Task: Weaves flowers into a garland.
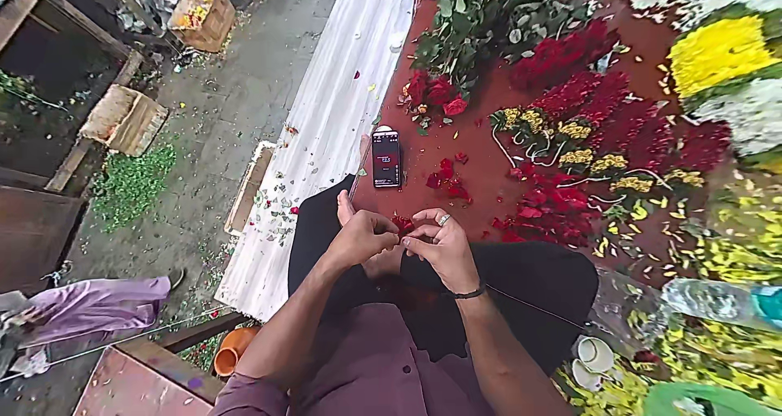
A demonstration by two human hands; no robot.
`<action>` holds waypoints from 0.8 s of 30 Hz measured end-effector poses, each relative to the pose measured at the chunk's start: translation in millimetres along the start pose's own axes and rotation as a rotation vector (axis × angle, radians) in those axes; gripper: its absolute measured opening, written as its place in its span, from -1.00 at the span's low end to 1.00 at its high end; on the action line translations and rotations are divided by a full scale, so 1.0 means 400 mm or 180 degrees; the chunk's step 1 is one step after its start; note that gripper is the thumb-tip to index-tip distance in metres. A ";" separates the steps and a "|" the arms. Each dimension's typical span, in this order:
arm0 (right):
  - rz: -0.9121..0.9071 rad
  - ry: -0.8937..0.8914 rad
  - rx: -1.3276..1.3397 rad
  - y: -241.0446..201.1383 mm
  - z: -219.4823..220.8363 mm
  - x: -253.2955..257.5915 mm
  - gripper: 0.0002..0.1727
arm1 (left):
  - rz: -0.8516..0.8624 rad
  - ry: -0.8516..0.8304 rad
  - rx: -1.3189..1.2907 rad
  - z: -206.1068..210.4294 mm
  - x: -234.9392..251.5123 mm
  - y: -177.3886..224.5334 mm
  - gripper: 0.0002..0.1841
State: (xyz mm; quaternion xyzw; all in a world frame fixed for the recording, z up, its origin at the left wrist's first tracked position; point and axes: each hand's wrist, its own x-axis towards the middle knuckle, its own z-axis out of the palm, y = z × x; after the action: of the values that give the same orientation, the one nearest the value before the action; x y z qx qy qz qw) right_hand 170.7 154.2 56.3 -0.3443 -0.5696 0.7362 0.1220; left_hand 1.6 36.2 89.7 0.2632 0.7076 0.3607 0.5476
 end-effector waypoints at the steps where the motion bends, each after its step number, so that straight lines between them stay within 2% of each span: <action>1: 0.0057 0.0032 -0.0050 0.001 0.000 0.002 -0.44 | 0.0042 -0.0022 0.0072 0.001 -0.001 0.003 -0.85; 7: 0.0410 0.0008 -0.0173 -0.003 -0.009 0.007 -0.38 | 0.0336 -0.0258 0.0189 -0.004 0.011 -0.020 -0.82; 11: 0.0728 -0.0378 -0.0361 0.009 -0.048 0.017 -0.22 | 0.0316 -0.0331 0.0198 -0.008 0.013 -0.025 -0.85; 14: 0.0451 -0.0501 -0.0455 0.006 -0.083 0.025 -0.10 | 0.0080 -0.0097 0.0208 -0.010 0.010 -0.026 -0.85; 16: 0.0278 -0.0586 -0.0802 0.016 -0.091 0.030 0.01 | -0.0050 -0.0002 0.0226 -0.019 0.010 -0.029 -0.84; 18: 0.0309 -0.0908 -0.1062 0.030 -0.082 0.031 0.14 | -0.0144 0.0046 0.0269 -0.029 0.013 -0.024 -0.83; 19: 0.0349 -0.1031 -0.1075 0.040 -0.074 0.031 0.14 | -0.0181 0.0084 0.0275 -0.033 0.015 -0.021 -0.83; 20: 0.0358 -0.1057 -0.1022 0.047 -0.069 0.031 0.06 | -0.0216 0.0143 0.0257 -0.037 0.018 -0.019 -0.81; 21: 0.0293 -0.0996 -0.0976 0.049 -0.067 0.032 -0.12 | -0.0255 0.0196 0.0255 -0.044 0.020 -0.018 -0.80; 23: 0.0029 -0.0912 -0.1006 0.033 -0.080 0.036 -0.62 | -0.0336 0.0318 0.0333 -0.059 0.020 -0.013 -0.80; 24: -0.0111 -0.0979 -0.0987 0.022 -0.090 0.036 -0.79 | -0.0373 0.0348 0.0459 -0.064 0.019 -0.008 -0.79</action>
State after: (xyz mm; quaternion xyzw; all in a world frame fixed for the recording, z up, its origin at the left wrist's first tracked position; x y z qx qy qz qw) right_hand 185.4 186.8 38.9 -0.2327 -0.6938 0.6815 -0.0080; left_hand -25.0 34.4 86.2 0.2400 0.7747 0.2901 0.5081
